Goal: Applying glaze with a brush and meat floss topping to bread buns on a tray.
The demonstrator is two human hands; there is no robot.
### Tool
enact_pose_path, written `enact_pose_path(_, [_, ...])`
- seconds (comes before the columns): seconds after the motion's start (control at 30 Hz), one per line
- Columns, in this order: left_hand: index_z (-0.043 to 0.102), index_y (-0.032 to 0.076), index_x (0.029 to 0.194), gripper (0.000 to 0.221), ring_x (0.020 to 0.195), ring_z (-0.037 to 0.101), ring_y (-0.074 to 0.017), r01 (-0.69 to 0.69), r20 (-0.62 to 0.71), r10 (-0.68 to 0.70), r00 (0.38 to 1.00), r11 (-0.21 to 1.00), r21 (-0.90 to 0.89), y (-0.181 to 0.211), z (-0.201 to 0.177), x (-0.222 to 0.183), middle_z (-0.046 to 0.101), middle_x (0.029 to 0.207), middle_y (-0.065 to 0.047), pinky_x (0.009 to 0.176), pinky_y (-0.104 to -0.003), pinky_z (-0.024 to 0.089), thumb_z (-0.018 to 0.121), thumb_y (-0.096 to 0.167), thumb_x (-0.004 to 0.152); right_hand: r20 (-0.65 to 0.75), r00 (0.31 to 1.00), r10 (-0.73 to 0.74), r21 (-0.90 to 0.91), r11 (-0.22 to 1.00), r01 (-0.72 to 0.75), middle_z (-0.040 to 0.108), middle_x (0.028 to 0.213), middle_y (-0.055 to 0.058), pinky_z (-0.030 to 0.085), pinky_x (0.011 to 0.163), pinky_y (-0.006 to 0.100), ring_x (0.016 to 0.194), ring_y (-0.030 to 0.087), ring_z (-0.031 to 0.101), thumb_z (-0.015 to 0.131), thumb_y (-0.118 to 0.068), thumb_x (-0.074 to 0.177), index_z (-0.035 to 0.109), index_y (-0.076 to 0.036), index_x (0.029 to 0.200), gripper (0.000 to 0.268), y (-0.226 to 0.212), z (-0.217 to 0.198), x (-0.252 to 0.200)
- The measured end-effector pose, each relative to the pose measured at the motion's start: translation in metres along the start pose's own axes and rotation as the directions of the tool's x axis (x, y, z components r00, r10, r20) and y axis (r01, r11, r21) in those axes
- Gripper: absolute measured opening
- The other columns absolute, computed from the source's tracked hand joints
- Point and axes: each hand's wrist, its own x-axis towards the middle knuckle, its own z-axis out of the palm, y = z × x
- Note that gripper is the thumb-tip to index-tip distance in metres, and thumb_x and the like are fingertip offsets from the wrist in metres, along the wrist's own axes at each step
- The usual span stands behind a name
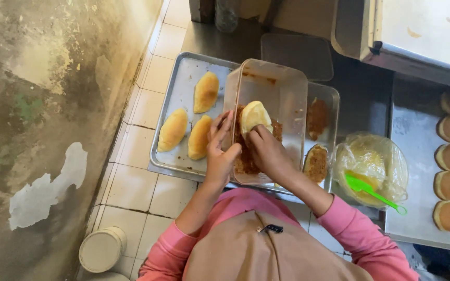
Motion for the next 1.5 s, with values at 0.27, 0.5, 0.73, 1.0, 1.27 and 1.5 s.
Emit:
enact_pose_path(0.27, [0.051,0.014,0.152,0.088,0.144,0.029,-0.0205,0.121,-0.066,-0.130,0.989,0.984,-0.129,-0.001,-0.013,0.000,0.039,0.149,-0.007,0.122,-0.039,0.024,0.051,-0.012,0.068,-0.111,0.943,0.313,0.644,0.745,-0.171,0.055,0.130,0.017,0.043,0.107,0.048,0.126,0.037,0.055,0.064,-0.013,0.101,0.055,-0.005,0.103,0.013,0.031,-0.023,-0.004])
enact_pose_path(0.5, [0.052,0.012,0.150,0.086,0.142,0.036,-0.0219,0.134,-0.163,-0.150,0.975,0.985,-0.108,0.005,-0.035,0.002,0.041,0.148,-0.008,0.114,-0.036,0.039,0.052,-0.010,0.066,0.275,0.851,0.447,0.953,-0.247,-0.178,0.069,0.107,0.007,0.060,0.086,0.040,0.102,0.023,0.071,0.064,-0.020,0.097,0.056,-0.012,0.115,0.021,0.081,-0.027,-0.030])
enact_pose_path(0.73, [0.048,0.013,0.151,0.088,0.142,0.039,-0.0340,0.121,-0.234,-0.153,0.960,0.982,-0.146,-0.006,-0.105,0.013,0.039,0.155,-0.014,0.107,-0.038,0.044,0.046,-0.015,0.068,0.322,0.780,0.536,0.840,-0.542,0.026,0.069,0.131,0.016,0.052,0.105,0.049,0.122,0.030,0.067,0.063,-0.013,0.097,0.065,-0.006,0.129,0.033,0.125,-0.001,-0.035])
enact_pose_path(1.0, [0.044,0.012,0.155,0.091,0.139,0.041,-0.0260,0.104,-0.390,-0.102,0.915,0.994,-0.017,-0.014,-0.128,0.004,0.035,0.150,-0.007,0.078,-0.023,0.049,0.052,-0.012,0.067,0.344,0.773,0.533,0.875,-0.481,-0.058,0.072,0.120,0.012,0.056,0.100,0.046,0.112,0.028,0.071,0.062,-0.018,0.097,0.067,-0.005,0.122,0.029,0.161,0.049,-0.030])
enact_pose_path(1.27, [0.051,0.012,0.150,0.088,0.139,0.039,-0.0274,0.159,-0.269,-0.183,0.946,0.981,-0.111,0.004,-0.061,0.002,0.039,0.148,-0.010,0.089,-0.027,0.050,0.052,-0.014,0.066,0.052,0.961,0.271,0.724,0.653,-0.223,0.072,0.109,0.012,0.056,0.084,0.043,0.099,0.030,0.070,0.062,-0.018,0.101,0.057,-0.013,0.111,0.012,-0.001,0.004,0.039])
enact_pose_path(1.5, [0.054,0.013,0.148,0.091,0.139,0.038,-0.0207,0.086,-0.225,-0.108,0.968,0.991,-0.105,-0.008,-0.061,0.006,0.042,0.143,-0.010,0.116,-0.034,0.038,0.052,-0.015,0.061,0.101,0.950,0.296,0.829,0.504,-0.245,0.071,0.101,0.011,0.056,0.094,0.042,0.104,0.025,0.070,0.067,-0.011,0.100,0.060,-0.007,0.110,0.013,0.031,0.047,0.021])
